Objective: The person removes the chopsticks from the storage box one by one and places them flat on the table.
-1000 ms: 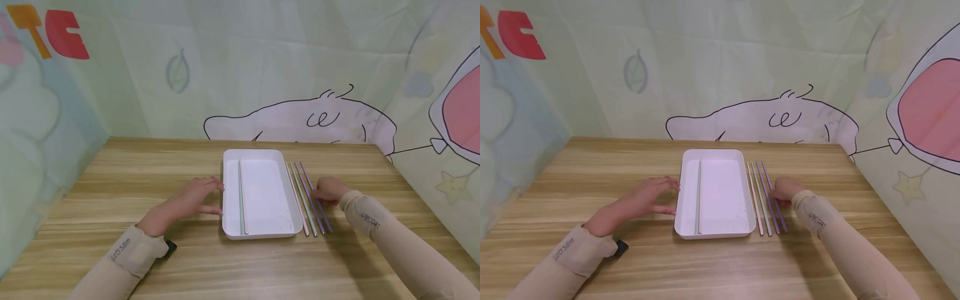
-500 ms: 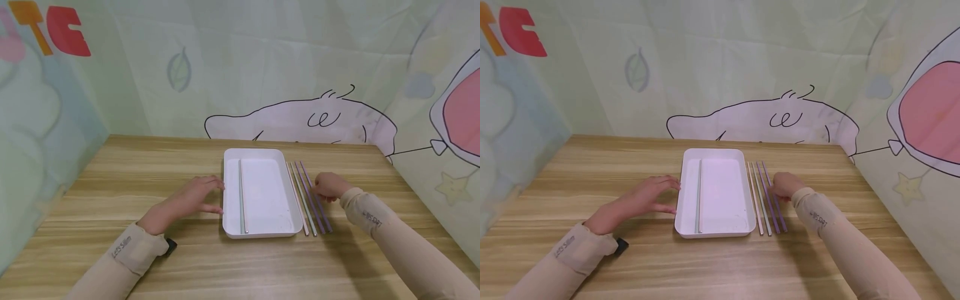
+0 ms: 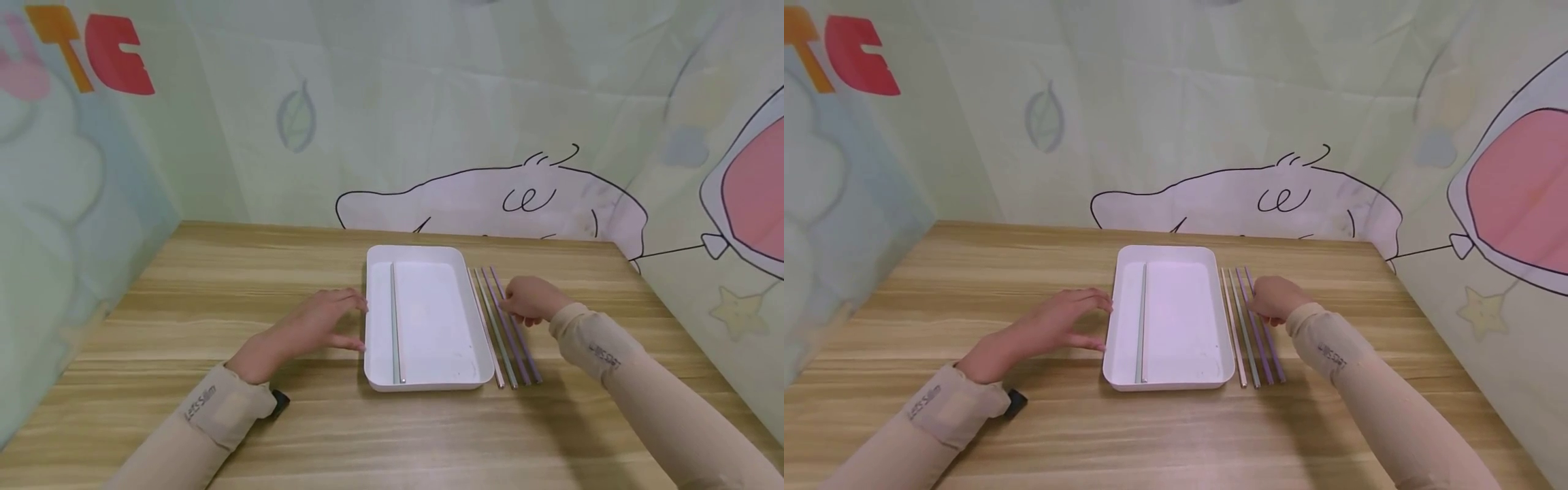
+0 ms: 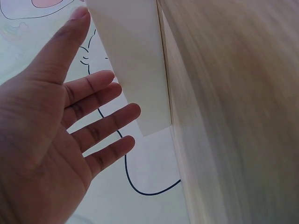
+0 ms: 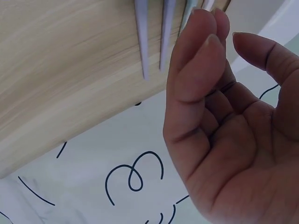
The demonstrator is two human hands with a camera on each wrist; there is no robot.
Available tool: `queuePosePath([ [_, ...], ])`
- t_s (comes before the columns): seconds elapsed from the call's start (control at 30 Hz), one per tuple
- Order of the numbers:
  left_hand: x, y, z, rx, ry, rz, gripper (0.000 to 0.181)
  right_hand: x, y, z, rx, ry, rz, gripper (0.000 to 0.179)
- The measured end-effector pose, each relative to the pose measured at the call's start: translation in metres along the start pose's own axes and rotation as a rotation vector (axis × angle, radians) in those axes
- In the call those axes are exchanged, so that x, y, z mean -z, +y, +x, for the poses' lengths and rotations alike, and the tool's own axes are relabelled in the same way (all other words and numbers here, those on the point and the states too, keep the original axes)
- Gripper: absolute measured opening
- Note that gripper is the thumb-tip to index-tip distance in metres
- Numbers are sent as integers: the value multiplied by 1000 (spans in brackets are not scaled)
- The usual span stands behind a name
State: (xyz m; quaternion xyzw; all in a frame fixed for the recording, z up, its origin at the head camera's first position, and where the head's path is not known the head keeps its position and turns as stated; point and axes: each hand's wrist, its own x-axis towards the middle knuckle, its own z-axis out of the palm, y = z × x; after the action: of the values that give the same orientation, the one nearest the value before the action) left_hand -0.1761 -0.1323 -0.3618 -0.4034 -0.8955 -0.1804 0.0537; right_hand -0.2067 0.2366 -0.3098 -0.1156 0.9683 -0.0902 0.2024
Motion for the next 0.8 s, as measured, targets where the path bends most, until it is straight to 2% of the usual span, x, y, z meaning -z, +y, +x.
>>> queuePosePath([
  [0.23, 0, 1, 0, 31, -18, 3, 56, 4, -12, 3, 0, 14, -24, 32],
  [0.57, -1, 1, 0, 21, -14, 4, 57, 8, -32, 7, 31, 16, -56, 34],
  [0.8, 0, 1, 0, 27, -7, 3, 57, 9, -48, 12, 29, 10, -25, 30],
])
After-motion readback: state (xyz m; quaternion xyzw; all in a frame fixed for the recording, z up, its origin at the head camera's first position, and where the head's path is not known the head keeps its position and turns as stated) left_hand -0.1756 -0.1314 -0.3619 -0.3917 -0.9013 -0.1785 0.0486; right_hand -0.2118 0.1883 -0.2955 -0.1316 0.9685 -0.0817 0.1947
